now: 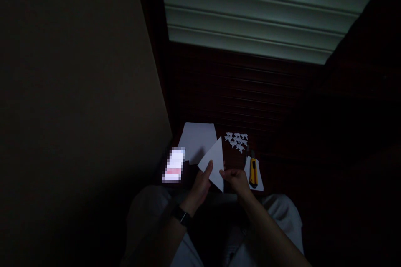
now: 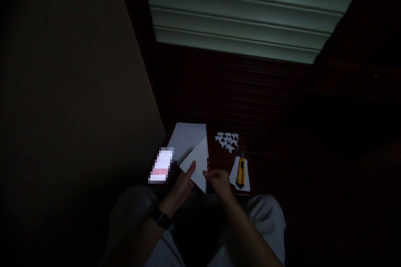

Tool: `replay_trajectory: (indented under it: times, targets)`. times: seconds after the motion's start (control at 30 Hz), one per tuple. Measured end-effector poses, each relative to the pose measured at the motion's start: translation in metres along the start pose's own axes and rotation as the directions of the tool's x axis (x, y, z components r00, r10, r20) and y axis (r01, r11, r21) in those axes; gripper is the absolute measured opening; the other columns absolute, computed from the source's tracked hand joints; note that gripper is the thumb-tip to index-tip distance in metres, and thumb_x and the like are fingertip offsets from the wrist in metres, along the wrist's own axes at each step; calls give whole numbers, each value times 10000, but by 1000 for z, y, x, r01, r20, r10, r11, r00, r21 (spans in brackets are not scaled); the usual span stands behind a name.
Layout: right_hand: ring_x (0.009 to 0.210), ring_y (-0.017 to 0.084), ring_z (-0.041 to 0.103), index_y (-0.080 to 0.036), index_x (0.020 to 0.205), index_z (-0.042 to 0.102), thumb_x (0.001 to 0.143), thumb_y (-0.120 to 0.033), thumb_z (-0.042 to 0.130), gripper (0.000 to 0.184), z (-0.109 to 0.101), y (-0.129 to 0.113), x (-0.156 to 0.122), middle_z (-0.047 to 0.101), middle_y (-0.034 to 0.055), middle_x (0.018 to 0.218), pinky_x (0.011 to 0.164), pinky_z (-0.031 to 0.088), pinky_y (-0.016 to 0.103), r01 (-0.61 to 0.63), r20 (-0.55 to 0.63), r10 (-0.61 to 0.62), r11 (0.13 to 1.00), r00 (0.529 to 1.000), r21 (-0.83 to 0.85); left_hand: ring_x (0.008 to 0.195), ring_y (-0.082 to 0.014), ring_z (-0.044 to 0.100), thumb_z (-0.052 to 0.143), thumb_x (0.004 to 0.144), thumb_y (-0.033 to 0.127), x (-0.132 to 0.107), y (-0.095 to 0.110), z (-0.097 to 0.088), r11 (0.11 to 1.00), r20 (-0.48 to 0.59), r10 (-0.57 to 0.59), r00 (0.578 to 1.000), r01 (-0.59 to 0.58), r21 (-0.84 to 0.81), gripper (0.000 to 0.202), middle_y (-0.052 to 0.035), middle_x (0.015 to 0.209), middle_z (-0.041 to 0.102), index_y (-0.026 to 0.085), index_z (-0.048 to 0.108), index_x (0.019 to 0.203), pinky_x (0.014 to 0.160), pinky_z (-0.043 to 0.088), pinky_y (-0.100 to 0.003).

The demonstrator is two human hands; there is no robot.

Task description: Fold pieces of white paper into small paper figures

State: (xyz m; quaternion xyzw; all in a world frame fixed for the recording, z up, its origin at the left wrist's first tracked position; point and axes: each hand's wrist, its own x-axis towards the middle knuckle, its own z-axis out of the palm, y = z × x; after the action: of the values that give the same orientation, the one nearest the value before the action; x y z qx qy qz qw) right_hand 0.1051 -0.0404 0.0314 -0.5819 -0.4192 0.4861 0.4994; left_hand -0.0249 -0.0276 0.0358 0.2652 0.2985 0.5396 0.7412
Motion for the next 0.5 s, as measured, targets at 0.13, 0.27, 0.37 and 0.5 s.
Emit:
replay_trajectory:
  times: [0.13,0.27,0.37,0.5]
  targets:
    - [428,101,466,-118,520,620,572,-455,673,344,-1,-1,1,587,14,482,447,347,217,9,-1,-9,998,1000,-56,1002,-229,553,561,766,346,1,1,1,1000,-22,-11,1000,11,6,413,-117,1101,589,184,500,1141,915,381,-382]
    - [432,106,477,-118,550,633,581,-475,657,360,0,2,2,603,22,501,448,349,219,14,-18,-15,998,1000,-54,986,-228,561,557,771,342,1,4,4,1000,-6,-10,1000,10,10,421,-124,1082,598,170,491,1149,910,387,-388]
    - [449,118,499,-114,583,646,579,-489,656,375,0,5,0,617,34,526,460,361,227,1,-18,-1,999,1000,-41,980,-229,564,540,783,341,2,6,8,1000,7,14,1000,-14,8,430,-129,1082,598,164,472,1170,902,395,-396]
    - [432,108,480,-106,570,638,583,-480,660,375,1,3,-3,606,34,515,444,345,222,-17,7,17,999,1000,-31,971,-236,570,542,785,327,3,9,11,1000,0,13,1000,-13,-15,434,-129,1082,598,162,465,1178,892,406,-406]
